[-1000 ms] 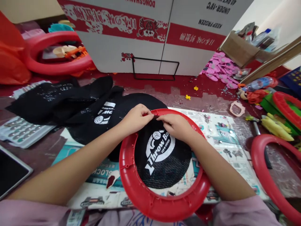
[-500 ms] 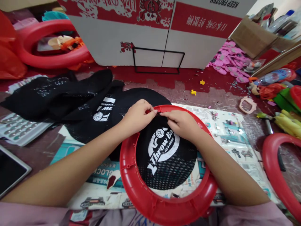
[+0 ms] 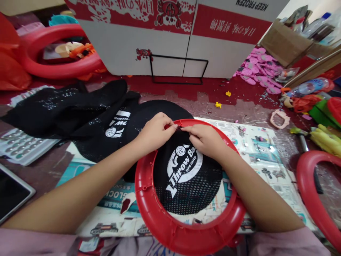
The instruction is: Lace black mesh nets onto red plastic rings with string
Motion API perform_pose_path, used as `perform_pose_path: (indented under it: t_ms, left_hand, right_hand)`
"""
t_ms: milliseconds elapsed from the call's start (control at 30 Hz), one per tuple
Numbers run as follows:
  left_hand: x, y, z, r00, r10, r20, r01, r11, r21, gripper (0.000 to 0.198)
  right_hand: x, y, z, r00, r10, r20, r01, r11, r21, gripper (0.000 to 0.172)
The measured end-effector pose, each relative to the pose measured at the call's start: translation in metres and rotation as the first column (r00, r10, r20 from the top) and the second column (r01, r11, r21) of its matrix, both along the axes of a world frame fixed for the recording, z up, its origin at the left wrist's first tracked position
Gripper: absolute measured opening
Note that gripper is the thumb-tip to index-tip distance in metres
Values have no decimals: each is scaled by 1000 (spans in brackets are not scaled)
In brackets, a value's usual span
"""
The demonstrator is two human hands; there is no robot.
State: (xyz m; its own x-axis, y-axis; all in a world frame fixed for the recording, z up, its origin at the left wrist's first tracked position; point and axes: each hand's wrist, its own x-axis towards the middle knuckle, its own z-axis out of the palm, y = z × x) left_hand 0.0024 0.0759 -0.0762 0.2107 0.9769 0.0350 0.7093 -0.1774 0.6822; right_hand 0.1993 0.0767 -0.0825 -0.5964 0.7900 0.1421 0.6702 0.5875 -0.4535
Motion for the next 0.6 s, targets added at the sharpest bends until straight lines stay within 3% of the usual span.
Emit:
perform_pose_path:
  t_ms: [267,367,500,600]
  left_hand:
    - [4,0,3,996,28,-89,-28,1000,-8,25]
    - [4,-1,3,996,7,-91,-4,999,36,19]
    - [1,-5,1,983,-184,-16,181,944,275,16]
    - [-1,-7,-2,947,-319,-43,316,893,320,21]
  right_hand:
    - [-5,-5,7,977,-76,198,74,997,17,46]
    - [-2,-4,8,989,-69,133,64,997,43,39]
    - [7,2,11,994,-90,-57,94,992,83,29]
    - [9,6,11,992,-113,-64,118,989,85,29]
